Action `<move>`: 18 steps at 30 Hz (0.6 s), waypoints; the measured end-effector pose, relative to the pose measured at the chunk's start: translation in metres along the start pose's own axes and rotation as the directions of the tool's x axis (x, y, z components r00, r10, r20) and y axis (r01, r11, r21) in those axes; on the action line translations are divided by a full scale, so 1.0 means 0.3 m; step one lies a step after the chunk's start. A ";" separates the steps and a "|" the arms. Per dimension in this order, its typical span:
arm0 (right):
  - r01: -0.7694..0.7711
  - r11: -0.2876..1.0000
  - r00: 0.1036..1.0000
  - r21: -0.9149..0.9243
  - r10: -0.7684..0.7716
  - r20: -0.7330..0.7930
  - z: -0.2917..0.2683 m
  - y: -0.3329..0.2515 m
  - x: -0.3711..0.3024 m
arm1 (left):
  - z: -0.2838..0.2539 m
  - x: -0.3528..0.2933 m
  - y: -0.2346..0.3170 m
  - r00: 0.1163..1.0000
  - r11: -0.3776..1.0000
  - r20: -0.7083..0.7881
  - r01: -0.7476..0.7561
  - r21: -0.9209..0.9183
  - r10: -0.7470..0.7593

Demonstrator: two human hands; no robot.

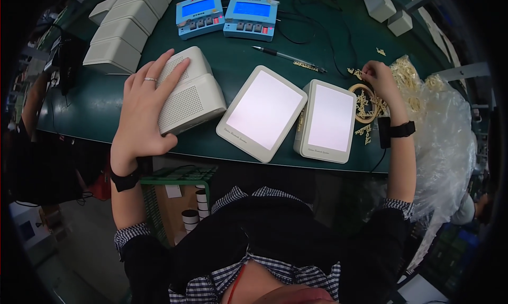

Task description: Assembling components and applying labels to electronic device enclosures at a factory workbench.

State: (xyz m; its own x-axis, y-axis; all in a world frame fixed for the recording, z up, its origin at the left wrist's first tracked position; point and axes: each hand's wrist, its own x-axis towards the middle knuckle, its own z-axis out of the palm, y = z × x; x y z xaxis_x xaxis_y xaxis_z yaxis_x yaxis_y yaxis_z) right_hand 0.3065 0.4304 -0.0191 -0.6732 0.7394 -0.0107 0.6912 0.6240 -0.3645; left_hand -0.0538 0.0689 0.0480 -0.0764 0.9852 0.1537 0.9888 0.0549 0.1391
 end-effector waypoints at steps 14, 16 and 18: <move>0.146 0.973 0.946 -0.179 -0.190 -0.262 -0.198 -0.136 -0.012 | 0.019 -0.002 0.023 0.990 0.997 -0.123 0.067 -0.048 -0.072; 0.138 0.965 0.942 -0.224 -0.197 -0.272 -0.237 -0.275 -0.010 | 0.019 -0.022 0.004 0.985 0.995 -0.169 0.025 -0.095 -0.041; 0.161 0.934 0.908 -0.320 -0.267 -0.322 -0.260 -0.416 -0.009 | 0.020 -0.039 -0.020 0.972 0.968 -0.224 0.014 -0.249 -0.072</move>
State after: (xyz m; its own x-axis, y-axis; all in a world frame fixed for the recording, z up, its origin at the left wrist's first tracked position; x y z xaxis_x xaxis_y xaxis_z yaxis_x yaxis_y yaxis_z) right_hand 0.2425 0.3700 0.0991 -0.7111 0.5868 0.3874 0.6213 0.7823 -0.0446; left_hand -0.0582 0.0579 0.0396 -0.1740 0.9172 0.3585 0.9245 0.0267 0.3803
